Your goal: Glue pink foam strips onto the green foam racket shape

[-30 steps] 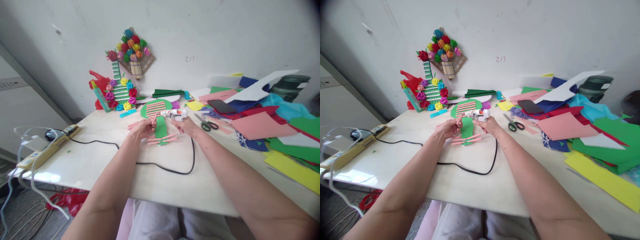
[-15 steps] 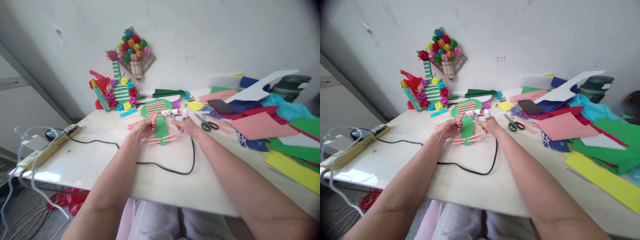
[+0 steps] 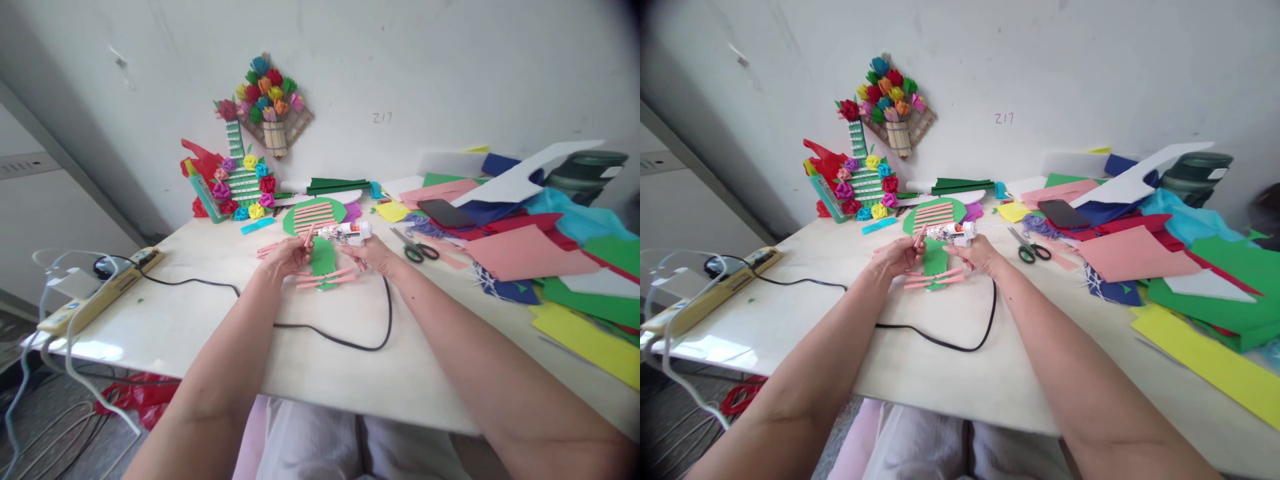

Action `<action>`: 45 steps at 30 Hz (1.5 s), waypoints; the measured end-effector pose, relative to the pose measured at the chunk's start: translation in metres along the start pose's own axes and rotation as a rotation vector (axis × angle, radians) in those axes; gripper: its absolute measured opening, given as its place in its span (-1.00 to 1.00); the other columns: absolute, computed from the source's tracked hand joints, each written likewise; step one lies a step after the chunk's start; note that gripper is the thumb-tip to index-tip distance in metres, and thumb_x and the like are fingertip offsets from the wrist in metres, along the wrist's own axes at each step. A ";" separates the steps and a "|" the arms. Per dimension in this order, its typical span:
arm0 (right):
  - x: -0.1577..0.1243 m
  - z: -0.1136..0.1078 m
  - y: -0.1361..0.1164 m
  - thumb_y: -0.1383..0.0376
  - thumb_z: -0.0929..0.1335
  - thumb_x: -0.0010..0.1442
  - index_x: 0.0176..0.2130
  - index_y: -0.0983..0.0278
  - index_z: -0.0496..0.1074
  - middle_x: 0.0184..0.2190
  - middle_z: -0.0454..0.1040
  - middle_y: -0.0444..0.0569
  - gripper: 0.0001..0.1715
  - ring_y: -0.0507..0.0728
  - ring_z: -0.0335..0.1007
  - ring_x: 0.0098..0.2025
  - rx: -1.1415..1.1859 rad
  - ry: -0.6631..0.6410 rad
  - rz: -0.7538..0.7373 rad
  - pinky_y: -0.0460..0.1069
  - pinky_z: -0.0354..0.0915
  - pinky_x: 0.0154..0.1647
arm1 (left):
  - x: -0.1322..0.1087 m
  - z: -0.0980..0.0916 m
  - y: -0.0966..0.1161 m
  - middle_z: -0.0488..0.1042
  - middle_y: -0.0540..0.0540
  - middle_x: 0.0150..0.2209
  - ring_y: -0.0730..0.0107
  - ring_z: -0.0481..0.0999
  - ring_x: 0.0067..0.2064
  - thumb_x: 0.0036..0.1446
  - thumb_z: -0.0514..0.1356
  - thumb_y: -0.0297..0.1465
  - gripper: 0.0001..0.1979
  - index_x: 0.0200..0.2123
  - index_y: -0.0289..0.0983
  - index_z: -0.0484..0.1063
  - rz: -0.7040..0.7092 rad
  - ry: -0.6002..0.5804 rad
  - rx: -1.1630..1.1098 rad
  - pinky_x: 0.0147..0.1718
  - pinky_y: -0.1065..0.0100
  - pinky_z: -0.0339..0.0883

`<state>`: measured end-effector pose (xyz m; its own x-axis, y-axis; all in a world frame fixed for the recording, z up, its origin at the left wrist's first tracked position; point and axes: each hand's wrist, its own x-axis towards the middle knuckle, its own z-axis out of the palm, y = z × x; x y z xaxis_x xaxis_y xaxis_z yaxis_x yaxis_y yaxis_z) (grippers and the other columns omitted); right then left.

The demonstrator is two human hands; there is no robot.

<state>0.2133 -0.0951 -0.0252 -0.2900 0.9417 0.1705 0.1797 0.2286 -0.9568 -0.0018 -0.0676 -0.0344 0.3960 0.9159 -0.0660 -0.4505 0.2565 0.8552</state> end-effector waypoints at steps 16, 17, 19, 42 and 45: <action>0.001 0.000 0.000 0.09 0.41 -0.15 -0.60 0.31 0.26 -0.79 0.19 -0.23 -0.62 -0.07 0.08 -0.80 -0.051 0.007 -0.032 -0.12 0.07 -0.77 | 0.000 0.001 0.000 0.32 -0.04 -0.52 0.56 0.36 -0.53 0.03 0.11 -0.52 -0.96 -0.40 -0.39 0.34 -0.012 0.027 -0.016 -0.64 0.54 0.30; 0.001 0.000 0.001 0.09 0.41 -0.15 -0.61 0.31 0.25 -0.79 0.20 -0.22 -0.62 -0.06 0.08 -0.79 -0.054 0.019 -0.035 -0.12 0.07 -0.77 | -0.001 0.001 0.000 0.32 -0.04 -0.52 0.56 0.36 -0.53 0.04 0.11 -0.52 -0.95 -0.39 -0.39 0.35 -0.011 0.026 -0.016 -0.64 0.54 0.30; 0.001 0.000 0.001 0.09 0.40 -0.15 -0.63 0.31 0.25 -0.79 0.20 -0.22 -0.62 -0.06 0.08 -0.80 -0.061 0.037 -0.042 -0.11 0.07 -0.76 | 0.000 0.001 0.000 0.31 -0.04 -0.52 0.56 0.36 -0.53 0.04 0.11 -0.51 -0.94 -0.38 -0.39 0.35 -0.008 0.012 -0.014 -0.63 0.53 0.31; -0.004 0.005 -0.007 0.08 0.41 -0.15 -0.52 0.32 0.31 -0.78 0.19 -0.25 -0.64 -0.08 0.05 -0.80 -0.073 -0.067 -0.030 -0.13 0.04 -0.80 | 0.000 -0.001 0.001 0.30 0.00 -0.55 0.55 0.37 -0.54 -0.01 0.16 -0.50 -0.96 -0.42 -0.37 0.34 0.034 0.043 -0.035 -0.63 0.52 0.29; -0.004 0.005 -0.008 0.09 0.41 -0.16 -0.50 0.34 0.34 -0.77 0.21 -0.24 -0.64 -0.08 0.05 -0.80 -0.084 -0.076 -0.027 -0.12 0.04 -0.80 | 0.001 -0.002 0.000 0.30 0.01 -0.56 0.56 0.36 -0.55 0.00 0.15 -0.50 -0.96 -0.41 -0.37 0.34 0.045 0.036 -0.031 -0.64 0.52 0.29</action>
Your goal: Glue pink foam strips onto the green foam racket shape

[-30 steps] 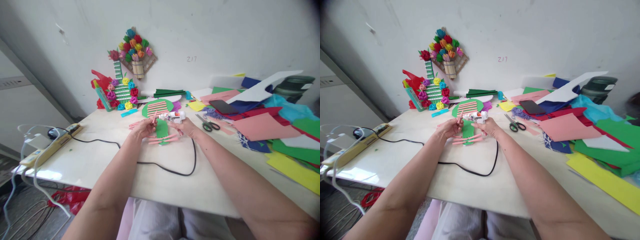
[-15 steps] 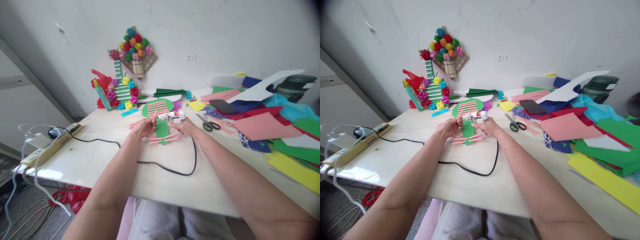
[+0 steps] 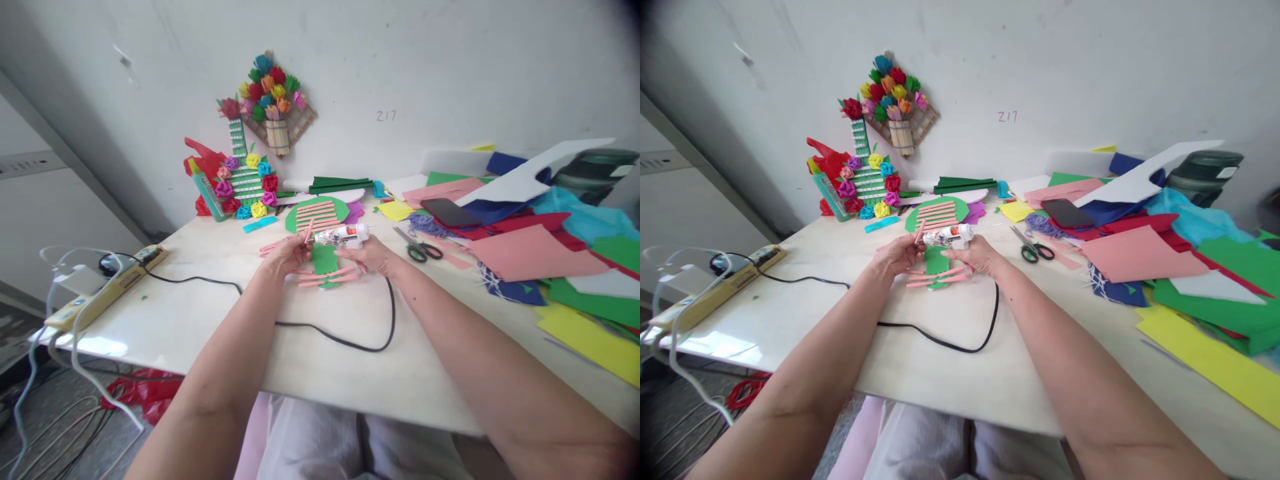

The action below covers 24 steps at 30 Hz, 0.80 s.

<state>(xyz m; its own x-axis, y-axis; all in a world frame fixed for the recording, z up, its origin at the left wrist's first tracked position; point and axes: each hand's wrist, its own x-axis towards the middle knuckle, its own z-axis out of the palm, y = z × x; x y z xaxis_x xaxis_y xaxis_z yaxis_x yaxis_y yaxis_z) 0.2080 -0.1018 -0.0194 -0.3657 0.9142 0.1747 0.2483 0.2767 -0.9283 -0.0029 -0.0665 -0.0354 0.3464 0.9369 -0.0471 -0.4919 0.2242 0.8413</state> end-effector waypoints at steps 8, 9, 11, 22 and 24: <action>0.001 0.000 0.002 0.11 0.40 -0.14 -0.51 0.33 0.34 -0.80 0.19 -0.25 -0.66 -0.07 0.05 -0.80 -0.003 0.022 -0.023 -0.12 0.05 -0.79 | -0.001 0.003 0.000 0.29 0.01 -0.55 0.56 0.35 -0.55 0.00 0.15 -0.50 -0.96 -0.41 -0.37 0.34 -0.014 0.009 -0.008 -0.64 0.53 0.29; 0.001 0.000 0.002 0.11 0.40 -0.13 -0.54 0.32 0.32 -0.81 0.18 -0.26 -0.67 -0.07 0.05 -0.80 -0.006 0.028 -0.029 -0.12 0.06 -0.78 | -0.002 0.003 0.000 0.29 0.00 -0.55 0.56 0.35 -0.55 0.00 0.15 -0.50 -0.96 -0.42 -0.37 0.34 -0.017 0.004 -0.012 -0.64 0.52 0.29; 0.000 0.000 0.002 0.11 0.40 -0.12 -0.59 0.31 0.28 -0.82 0.16 -0.26 -0.66 -0.08 0.05 -0.80 -0.013 0.033 -0.039 -0.13 0.07 -0.76 | -0.002 0.003 0.001 0.29 0.00 -0.54 0.56 0.35 -0.54 0.01 0.14 -0.50 -0.97 -0.43 -0.37 0.33 -0.021 -0.010 -0.020 -0.64 0.52 0.29; 0.004 0.000 0.005 0.05 0.41 -0.15 -0.59 0.33 0.29 -0.77 0.26 -0.19 -0.60 -0.08 0.09 -0.81 0.036 0.014 -0.008 -0.14 0.07 -0.83 | -0.002 0.002 0.001 0.28 0.00 -0.53 0.58 0.35 -0.54 0.01 0.15 -0.50 -0.96 -0.42 -0.37 0.33 -0.017 -0.008 -0.025 -0.63 0.53 0.29; 0.004 0.000 0.005 0.05 0.41 -0.14 -0.57 0.32 0.30 -0.77 0.26 -0.20 -0.61 -0.08 0.09 -0.81 0.032 0.015 -0.014 -0.14 0.08 -0.83 | -0.001 0.001 0.000 0.28 0.00 -0.52 0.58 0.35 -0.54 0.01 0.15 -0.49 -0.96 -0.42 -0.37 0.33 -0.014 -0.014 -0.022 -0.63 0.53 0.29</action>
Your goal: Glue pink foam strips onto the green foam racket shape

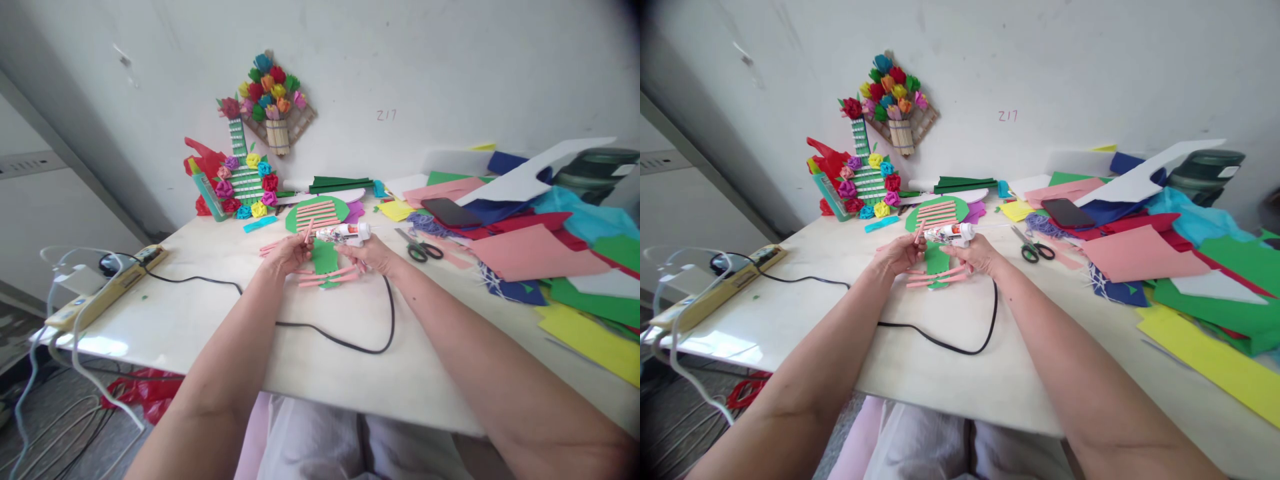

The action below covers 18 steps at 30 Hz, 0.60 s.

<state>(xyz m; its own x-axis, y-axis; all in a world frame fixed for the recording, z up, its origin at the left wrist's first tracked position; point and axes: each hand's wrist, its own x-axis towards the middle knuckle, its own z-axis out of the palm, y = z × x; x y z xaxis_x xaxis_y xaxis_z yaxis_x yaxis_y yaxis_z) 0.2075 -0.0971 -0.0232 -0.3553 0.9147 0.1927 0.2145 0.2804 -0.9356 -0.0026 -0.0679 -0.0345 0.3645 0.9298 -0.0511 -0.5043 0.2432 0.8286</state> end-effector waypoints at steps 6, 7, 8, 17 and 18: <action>0.001 0.000 0.001 0.06 0.41 -0.15 -0.56 0.32 0.31 -0.76 0.27 -0.19 -0.61 -0.08 0.09 -0.82 -0.017 0.001 0.008 -0.15 0.06 -0.84 | 0.002 -0.001 0.000 0.29 -0.01 -0.53 0.56 0.36 -0.54 0.01 0.15 -0.49 -0.96 -0.44 -0.37 0.34 0.007 0.025 0.013 -0.63 0.53 0.29; 0.001 0.000 0.001 0.06 0.41 -0.15 -0.55 0.32 0.31 -0.76 0.27 -0.20 -0.61 -0.08 0.09 -0.82 -0.013 -0.002 0.007 -0.15 0.06 -0.85 | 0.002 -0.001 0.000 0.30 -0.01 -0.54 0.56 0.36 -0.54 0.01 0.15 -0.49 -0.96 -0.44 -0.37 0.34 0.007 0.033 0.015 -0.63 0.53 0.29; 0.001 0.000 0.001 0.05 0.41 -0.14 -0.55 0.32 0.31 -0.77 0.26 -0.20 -0.61 -0.08 0.08 -0.82 -0.009 -0.007 0.006 -0.15 0.06 -0.85 | 0.002 -0.001 0.000 0.29 -0.01 -0.54 0.56 0.36 -0.54 0.01 0.15 -0.49 -0.95 -0.44 -0.37 0.34 0.009 0.041 0.016 -0.64 0.53 0.29; -0.004 0.002 -0.007 0.09 0.43 -0.16 -0.60 0.32 0.28 -0.79 0.23 -0.21 -0.62 -0.08 0.08 -0.82 -0.008 -0.037 0.026 -0.14 0.06 -0.84 | 0.001 0.000 0.000 0.29 0.01 -0.57 0.57 0.36 -0.55 0.00 0.15 -0.51 -0.98 -0.43 -0.36 0.35 0.023 0.062 0.029 -0.65 0.54 0.28; -0.004 0.002 -0.007 0.09 0.42 -0.16 -0.60 0.32 0.27 -0.79 0.23 -0.21 -0.61 -0.08 0.08 -0.82 -0.009 -0.036 0.026 -0.14 0.06 -0.84 | 0.001 0.000 0.000 0.29 0.01 -0.57 0.56 0.36 -0.55 0.00 0.15 -0.50 -0.98 -0.43 -0.36 0.35 0.025 0.060 0.030 -0.65 0.54 0.28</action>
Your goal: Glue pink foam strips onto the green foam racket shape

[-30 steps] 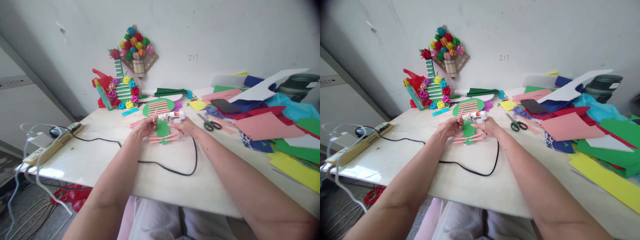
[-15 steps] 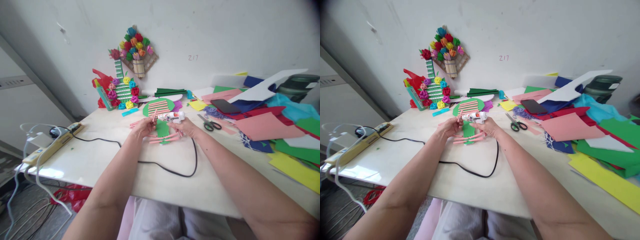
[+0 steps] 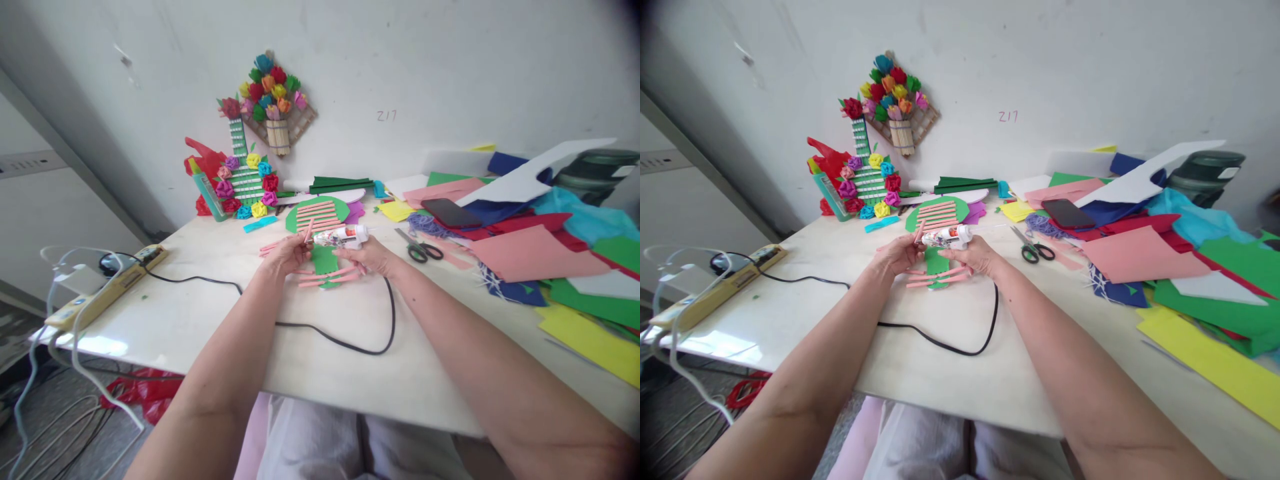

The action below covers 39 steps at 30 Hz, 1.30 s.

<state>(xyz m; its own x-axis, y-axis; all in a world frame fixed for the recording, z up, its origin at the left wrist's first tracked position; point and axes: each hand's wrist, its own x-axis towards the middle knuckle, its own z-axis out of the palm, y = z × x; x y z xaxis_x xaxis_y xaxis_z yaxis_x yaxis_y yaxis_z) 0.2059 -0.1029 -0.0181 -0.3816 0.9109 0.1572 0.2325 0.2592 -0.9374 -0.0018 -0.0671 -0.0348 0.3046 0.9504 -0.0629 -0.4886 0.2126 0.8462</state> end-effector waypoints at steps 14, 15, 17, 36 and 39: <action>0.002 -0.007 0.007 0.04 0.41 -0.17 -0.60 0.31 0.25 -0.78 0.22 -0.23 -0.58 -0.10 0.05 -0.83 0.296 0.285 -0.036 -0.14 0.07 -0.83 | -0.003 -0.005 0.007 0.31 0.01 -0.54 0.60 0.31 -0.52 -0.13 0.25 -0.39 -0.84 -0.52 -0.37 0.36 0.088 -0.030 0.301 -0.58 0.55 0.22; 0.002 -0.008 0.007 0.04 0.41 -0.17 -0.59 0.31 0.25 -0.78 0.22 -0.23 -0.57 -0.10 0.04 -0.83 0.354 0.330 -0.040 -0.14 0.09 -0.83 | -0.004 -0.005 0.008 0.32 0.00 -0.53 0.60 0.31 -0.52 -0.14 0.26 -0.36 -0.82 -0.53 -0.37 0.37 0.118 -0.026 0.408 -0.57 0.55 0.21; 0.003 -0.010 0.009 0.03 0.41 -0.18 -0.58 0.31 0.25 -0.79 0.22 -0.23 -0.57 -0.10 0.03 -0.84 0.458 0.417 -0.028 -0.13 0.12 -0.82 | -0.006 -0.004 0.011 0.33 0.00 -0.54 0.59 0.30 -0.51 -0.15 0.26 -0.30 -0.78 -0.55 -0.36 0.38 0.173 -0.039 0.656 -0.54 0.53 0.20; 0.010 -0.014 0.023 0.03 0.42 -0.17 -0.61 0.32 0.25 -0.81 0.22 -0.23 -0.56 -0.10 0.02 -0.85 0.692 0.597 0.072 -0.13 0.14 -0.84 | -0.004 0.021 0.016 0.47 -0.05 -0.49 0.46 0.37 -0.44 -0.07 0.14 -0.13 -0.66 -0.50 -0.32 0.46 0.322 -0.222 1.547 -0.46 0.45 0.21; 0.012 -0.015 0.028 0.02 0.41 -0.15 -0.60 0.32 0.25 -0.81 0.22 -0.23 -0.56 -0.10 0.02 -0.85 0.726 0.610 0.084 -0.13 0.13 -0.84 | -0.001 0.022 0.018 0.47 -0.05 -0.50 0.47 0.37 -0.45 -0.06 0.15 -0.16 -0.68 -0.50 -0.33 0.47 0.348 -0.250 1.542 -0.47 0.46 0.20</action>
<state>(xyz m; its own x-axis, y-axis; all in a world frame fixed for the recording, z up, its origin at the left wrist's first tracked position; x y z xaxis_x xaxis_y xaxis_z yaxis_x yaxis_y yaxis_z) 0.2211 -0.0798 -0.0380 0.1919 0.9811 0.0231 -0.4527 0.1094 -0.8849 0.0074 -0.0688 -0.0076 0.5555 0.8093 0.1911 0.6480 -0.5653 0.5104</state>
